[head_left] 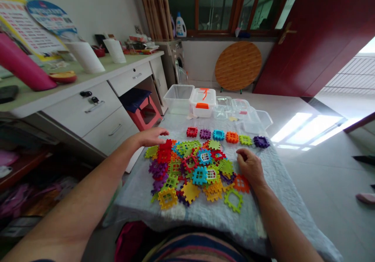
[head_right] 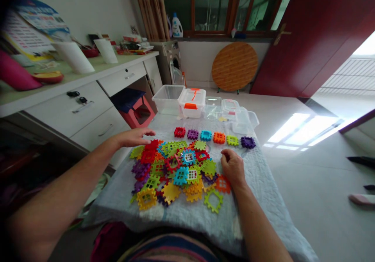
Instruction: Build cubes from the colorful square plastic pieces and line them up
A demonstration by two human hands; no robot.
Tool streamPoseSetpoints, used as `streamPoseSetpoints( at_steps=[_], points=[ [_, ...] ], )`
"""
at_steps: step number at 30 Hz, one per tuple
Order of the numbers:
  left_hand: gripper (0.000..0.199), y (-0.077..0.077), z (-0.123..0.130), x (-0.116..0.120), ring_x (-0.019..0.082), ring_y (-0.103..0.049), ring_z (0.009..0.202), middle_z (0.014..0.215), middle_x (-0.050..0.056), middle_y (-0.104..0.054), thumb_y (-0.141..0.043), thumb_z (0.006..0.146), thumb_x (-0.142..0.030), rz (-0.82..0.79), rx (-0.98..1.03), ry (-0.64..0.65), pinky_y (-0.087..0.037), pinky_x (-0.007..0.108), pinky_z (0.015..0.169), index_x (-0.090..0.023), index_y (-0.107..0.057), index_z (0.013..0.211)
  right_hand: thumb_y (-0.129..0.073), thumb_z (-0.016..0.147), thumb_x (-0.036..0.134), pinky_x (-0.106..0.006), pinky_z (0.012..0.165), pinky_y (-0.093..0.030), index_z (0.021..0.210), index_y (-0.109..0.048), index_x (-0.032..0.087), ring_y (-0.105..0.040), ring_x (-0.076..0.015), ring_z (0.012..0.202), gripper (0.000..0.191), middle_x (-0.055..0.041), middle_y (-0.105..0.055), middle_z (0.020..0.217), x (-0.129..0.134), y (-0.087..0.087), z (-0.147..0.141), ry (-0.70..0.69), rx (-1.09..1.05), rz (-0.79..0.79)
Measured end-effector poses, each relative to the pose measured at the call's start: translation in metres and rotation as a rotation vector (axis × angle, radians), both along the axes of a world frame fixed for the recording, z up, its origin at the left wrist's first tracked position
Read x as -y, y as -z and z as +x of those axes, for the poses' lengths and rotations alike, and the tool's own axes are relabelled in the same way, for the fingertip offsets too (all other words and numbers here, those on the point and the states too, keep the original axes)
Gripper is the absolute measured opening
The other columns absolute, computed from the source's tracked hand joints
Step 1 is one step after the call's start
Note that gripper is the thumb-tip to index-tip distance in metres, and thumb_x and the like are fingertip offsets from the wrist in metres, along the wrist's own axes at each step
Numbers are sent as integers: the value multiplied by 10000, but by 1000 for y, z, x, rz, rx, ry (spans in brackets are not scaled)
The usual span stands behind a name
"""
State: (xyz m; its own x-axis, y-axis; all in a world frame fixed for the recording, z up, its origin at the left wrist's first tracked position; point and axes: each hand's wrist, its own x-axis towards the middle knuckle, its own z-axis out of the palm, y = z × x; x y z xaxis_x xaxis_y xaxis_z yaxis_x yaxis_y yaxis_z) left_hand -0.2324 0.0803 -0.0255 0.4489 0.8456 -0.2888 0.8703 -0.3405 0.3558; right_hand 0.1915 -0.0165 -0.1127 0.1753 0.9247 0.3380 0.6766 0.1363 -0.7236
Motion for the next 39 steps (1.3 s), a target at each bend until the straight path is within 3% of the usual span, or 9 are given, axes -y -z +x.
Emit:
streamPoseSetpoints(
  at_steps=[6, 12, 17, 21, 26, 30, 34, 39],
  points=[
    [462, 21, 5, 14, 238, -635, 988, 1094, 79, -702, -637, 648, -345, 7, 36, -21, -468, 303, 894, -168, -655, 1074, -505, 747, 332, -313, 632, -458, 805, -673, 189, -579, -184, 586, 228, -38, -678, 681, 0, 1, 0, 27, 4, 7],
    [254, 10, 16, 3, 210, -640, 788, 811, 49, -717, -516, 717, -291, 96, -16, -55, -466, 289, 751, -164, -690, 851, -504, 744, 328, -311, 635, -457, 805, -674, 188, -570, -181, 577, 229, -34, -669, 666, -1, 2, 2, 30, 21, 4],
    [439, 14, 19, -13, 183, -661, 843, 956, 27, -737, -470, 730, -274, 117, 144, -153, -499, 263, 791, -158, -668, 1104, -499, 744, 330, -310, 639, -453, 807, -674, 188, -573, -182, 580, 234, -27, -656, 655, -1, 1, 1, 32, 17, -8],
    [462, 32, 22, -27, 199, -667, 898, 1029, 46, -728, -469, 720, -234, 153, 104, -197, -518, 273, 814, -146, -655, 1134, -496, 737, 342, -305, 611, -443, 796, -673, 184, -555, -177, 557, 244, -25, -644, 633, 0, -2, -1, 45, -13, -21],
    [512, 43, 23, -31, 263, -606, 1114, 1198, 112, -650, -561, 684, -234, 262, 42, -234, -465, 341, 997, -138, -622, 1183, -502, 733, 354, -303, 618, -445, 793, -676, 184, -553, -175, 564, 250, -26, -650, 640, 0, -3, -1, 49, -15, -17],
    [581, 40, 19, -22, 319, -500, 1268, 1332, 162, -557, -568, 697, -222, 382, 19, -251, -387, 427, 1094, -122, -558, 1269, -501, 744, 356, -302, 623, -448, 802, -679, 183, -552, -173, 564, 255, -28, -655, 646, 0, -2, 0, 46, 0, -25],
    [425, 29, 10, -6, 259, -593, 1153, 1212, 115, -648, -501, 752, -200, 366, -7, -154, -434, 376, 1043, -159, -626, 1157, -496, 735, 344, -307, 631, -456, 804, -677, 186, -576, -183, 587, 250, -39, -671, 674, 0, -2, 0, 38, 6, -18],
    [291, 4, 6, 28, 233, -641, 1024, 1083, 84, -691, -507, 796, -296, 224, 44, -98, -477, 339, 946, -172, -668, 1005, -495, 730, 358, -316, 639, -462, 796, -673, 190, -593, -194, 598, 254, -40, -672, 665, 0, -4, 0, 43, 9, -24]
  ],
)
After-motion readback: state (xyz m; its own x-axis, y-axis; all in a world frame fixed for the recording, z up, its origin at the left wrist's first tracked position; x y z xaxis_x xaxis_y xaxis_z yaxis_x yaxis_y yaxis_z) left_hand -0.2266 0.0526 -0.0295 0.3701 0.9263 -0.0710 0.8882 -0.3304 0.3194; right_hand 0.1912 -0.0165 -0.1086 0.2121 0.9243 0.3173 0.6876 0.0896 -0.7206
